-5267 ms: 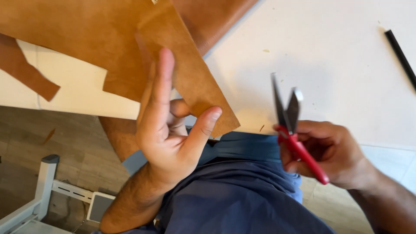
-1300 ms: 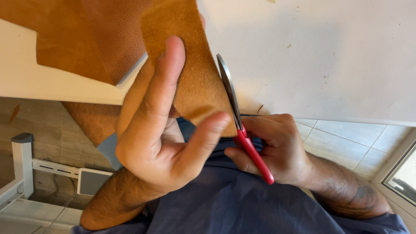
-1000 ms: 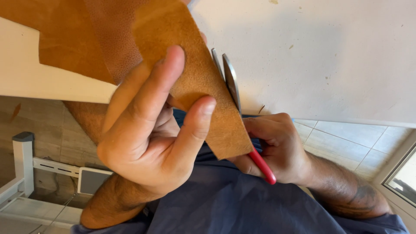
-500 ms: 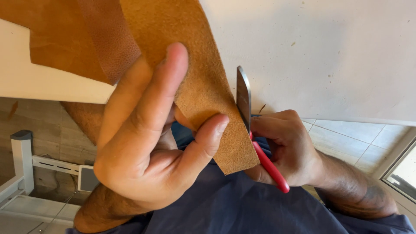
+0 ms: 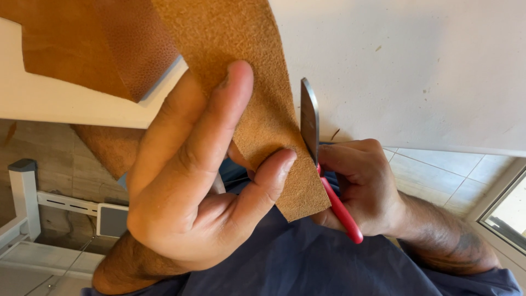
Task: Measuring, cutting, and marking a leather strip on a workbench using a ruler, scissors, and a template.
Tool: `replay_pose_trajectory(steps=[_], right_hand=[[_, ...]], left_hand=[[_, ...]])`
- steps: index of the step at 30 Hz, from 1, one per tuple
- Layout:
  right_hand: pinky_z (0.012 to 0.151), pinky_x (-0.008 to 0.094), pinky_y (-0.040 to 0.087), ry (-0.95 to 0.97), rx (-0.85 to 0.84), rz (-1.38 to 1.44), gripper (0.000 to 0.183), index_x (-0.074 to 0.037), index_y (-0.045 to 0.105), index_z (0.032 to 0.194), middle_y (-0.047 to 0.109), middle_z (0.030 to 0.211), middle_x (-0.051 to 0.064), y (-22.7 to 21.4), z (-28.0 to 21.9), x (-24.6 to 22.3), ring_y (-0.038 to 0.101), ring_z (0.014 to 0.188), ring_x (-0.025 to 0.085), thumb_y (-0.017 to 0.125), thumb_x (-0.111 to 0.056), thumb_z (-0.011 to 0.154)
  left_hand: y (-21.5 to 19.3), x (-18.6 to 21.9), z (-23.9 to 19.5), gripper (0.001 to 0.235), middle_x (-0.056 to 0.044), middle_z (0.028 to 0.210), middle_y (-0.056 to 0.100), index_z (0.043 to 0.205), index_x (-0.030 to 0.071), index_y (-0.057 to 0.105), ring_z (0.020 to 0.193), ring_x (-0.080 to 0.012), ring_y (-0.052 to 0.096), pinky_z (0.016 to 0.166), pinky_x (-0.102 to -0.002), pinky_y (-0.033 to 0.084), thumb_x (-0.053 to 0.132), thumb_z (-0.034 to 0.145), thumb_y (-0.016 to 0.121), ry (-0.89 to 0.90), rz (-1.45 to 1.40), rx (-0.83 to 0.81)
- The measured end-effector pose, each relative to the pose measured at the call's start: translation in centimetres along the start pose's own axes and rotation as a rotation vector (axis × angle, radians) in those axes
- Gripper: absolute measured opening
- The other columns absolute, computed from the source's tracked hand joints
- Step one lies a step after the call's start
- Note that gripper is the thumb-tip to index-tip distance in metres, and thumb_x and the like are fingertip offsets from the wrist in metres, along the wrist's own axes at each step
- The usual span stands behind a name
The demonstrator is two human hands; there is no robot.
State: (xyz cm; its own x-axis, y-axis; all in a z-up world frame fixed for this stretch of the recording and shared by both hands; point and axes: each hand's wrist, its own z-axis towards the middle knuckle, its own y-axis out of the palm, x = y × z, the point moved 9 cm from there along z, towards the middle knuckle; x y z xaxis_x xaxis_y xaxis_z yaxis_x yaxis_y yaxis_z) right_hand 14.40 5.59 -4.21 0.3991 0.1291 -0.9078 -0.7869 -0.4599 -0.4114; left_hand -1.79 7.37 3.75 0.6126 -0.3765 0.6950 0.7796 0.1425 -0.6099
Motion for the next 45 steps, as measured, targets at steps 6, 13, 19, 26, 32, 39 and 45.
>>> replay_pose_trajectory(steps=[6,13,19,26,32,39,45], right_hand=[[0.045,0.033,0.024,-0.022,0.019,-0.024,0.045,-0.011,0.055,0.074,0.035,0.055,0.002,-0.1,-0.2,0.1,0.023,0.049,0.019,0.057,-0.055,0.087],[0.045,0.032,0.027,-0.019,0.008,-0.033,0.051,-0.011,0.058,0.077,0.036,0.056,0.002,0.0,-0.2,0.2,0.025,0.049,0.019,0.054,-0.061,0.086],[0.043,0.031,0.03,-0.027,-0.025,-0.046,0.028,-0.012,0.059,0.08,0.042,0.054,-0.001,0.5,0.1,-0.1,0.033,0.043,0.018,0.071,-0.036,0.086],[0.044,0.03,0.026,-0.03,-0.054,0.111,0.034,-0.009,0.055,0.078,0.039,0.058,-0.001,1.2,-0.1,0.1,0.028,0.048,0.014,0.067,-0.04,0.085],[0.044,0.031,0.024,-0.015,-0.043,0.096,0.037,-0.01,0.051,0.073,0.036,0.057,0.0,1.1,-0.1,0.3,0.026,0.047,0.015,0.068,-0.042,0.083],[0.041,0.031,0.026,0.0,0.012,0.02,0.032,-0.011,0.049,0.068,0.04,0.052,0.001,0.6,0.2,-0.1,0.028,0.044,0.016,0.074,-0.027,0.078],[0.044,0.033,0.023,-0.011,0.004,0.021,0.029,-0.011,0.045,0.068,0.035,0.055,0.001,0.9,-0.1,0.3,0.024,0.047,0.018,0.069,-0.025,0.079]], left_hand=[[0.1,-0.4,-0.4,0.057,-0.03,0.124,0.073,0.133,-0.008,0.059,0.111,-0.0336,0.074,0.113,-0.039,0.055,0.019,0.095,0.092,-0.013,-0.025,0.008],[0.6,-0.8,-0.5,0.057,-0.029,0.125,0.071,0.135,-0.008,0.058,0.075,-0.0187,0.059,0.098,-0.034,0.059,0.018,0.096,0.092,-0.021,-0.052,0.004],[0.4,-1.7,-0.8,0.044,-0.026,0.112,0.073,0.133,-0.003,0.06,0.098,-0.0307,0.074,0.094,-0.037,0.062,0.009,0.096,0.08,-0.013,-0.279,0.213],[1.0,-2.8,-1.8,0.058,-0.019,0.116,0.064,0.142,-0.003,0.057,0.078,-0.0169,0.043,0.073,-0.031,0.037,0.01,0.094,0.088,-0.132,-0.281,0.219],[0.9,-2.1,-2.0,0.056,-0.027,0.132,0.067,0.141,0.001,0.055,0.118,-0.0355,0.076,0.109,-0.042,0.067,0.009,0.097,0.088,-0.009,-0.213,0.286],[1.2,-1.6,-2.1,0.061,-0.03,0.133,0.069,0.141,-0.004,0.052,0.117,-0.0377,0.078,0.11,-0.042,0.067,0.011,0.097,0.091,0.0,-0.159,0.165],[1.5,-2.0,-2.6,0.058,-0.029,0.133,0.068,0.139,-0.003,0.055,0.119,-0.0379,0.077,0.112,-0.043,0.066,0.009,0.095,0.09,-0.016,-0.196,0.233]])
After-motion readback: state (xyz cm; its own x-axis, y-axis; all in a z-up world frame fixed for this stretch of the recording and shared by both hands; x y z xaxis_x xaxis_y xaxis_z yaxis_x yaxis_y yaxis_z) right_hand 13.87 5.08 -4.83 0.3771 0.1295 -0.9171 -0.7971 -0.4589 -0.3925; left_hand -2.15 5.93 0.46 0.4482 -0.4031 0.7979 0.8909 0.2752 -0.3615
